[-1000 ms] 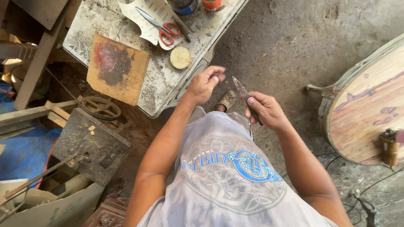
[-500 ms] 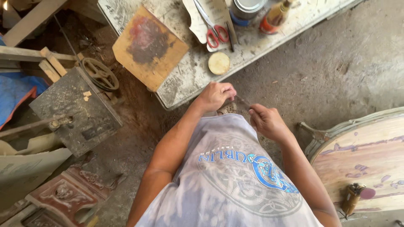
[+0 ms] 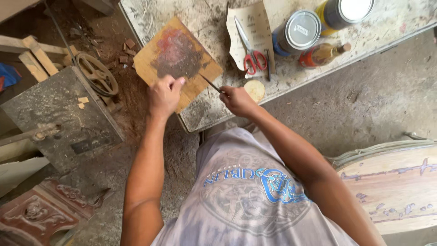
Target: The person retrieves a sanding sheet and scissors, then cuts a circular piece from the sheet using a small wooden disc as a template. The person then applies glue to the back of the cut sanding disc and attaches it to a sanding pad.
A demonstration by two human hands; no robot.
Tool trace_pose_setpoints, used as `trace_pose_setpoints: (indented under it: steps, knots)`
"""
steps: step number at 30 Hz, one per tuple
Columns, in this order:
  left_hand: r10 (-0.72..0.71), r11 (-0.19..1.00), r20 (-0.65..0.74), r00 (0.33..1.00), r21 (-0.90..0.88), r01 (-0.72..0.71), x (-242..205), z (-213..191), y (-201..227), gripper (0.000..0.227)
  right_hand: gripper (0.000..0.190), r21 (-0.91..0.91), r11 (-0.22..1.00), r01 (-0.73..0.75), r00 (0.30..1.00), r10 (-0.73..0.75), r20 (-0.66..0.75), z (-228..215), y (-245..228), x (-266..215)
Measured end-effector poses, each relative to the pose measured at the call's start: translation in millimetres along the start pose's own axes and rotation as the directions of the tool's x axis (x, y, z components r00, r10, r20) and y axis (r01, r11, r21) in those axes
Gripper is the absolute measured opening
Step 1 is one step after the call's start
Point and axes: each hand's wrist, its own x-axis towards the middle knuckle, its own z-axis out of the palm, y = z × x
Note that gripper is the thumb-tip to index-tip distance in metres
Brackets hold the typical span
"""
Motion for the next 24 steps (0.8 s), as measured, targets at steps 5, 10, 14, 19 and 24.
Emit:
trace_pose_setpoints:
  steps: [5,10,14,19,24]
  knots:
    - [0.148,0.963,-0.046,0.988,-0.218,-0.155,-16.9,50.6,26.7,0.019,0.021,-0.308,0.951,-0.033,0.923,-0.089,-0.373,-32.4,27.7,15.6]
    - [0.095,0.961,0.082,0.992,-0.267,-0.07,-8.9,108.8,83.4,0.043,0.022,-0.235,0.968,0.088,0.81,-0.207,-0.548,-65.6,70.7,39.7]
    - [-0.234,0.871,0.208,0.95,-0.39,0.3,24.9,128.5,118.6,0.058,0.014,-0.064,0.991,0.121,0.769,-0.134,-0.624,-64.9,91.2,32.5]
    - [-0.377,0.734,0.353,0.856,-0.45,0.509,53.9,159.5,148.9,0.049,0.031,-0.127,0.989,-0.069,0.902,0.008,-0.432,-79.6,93.2,29.3]
    - [-0.381,0.642,0.335,0.862,-0.576,0.507,59.9,178.6,138.1,0.025,0.05,-0.305,0.951,0.055,0.885,-0.188,-0.426,-74.3,96.8,32.7]
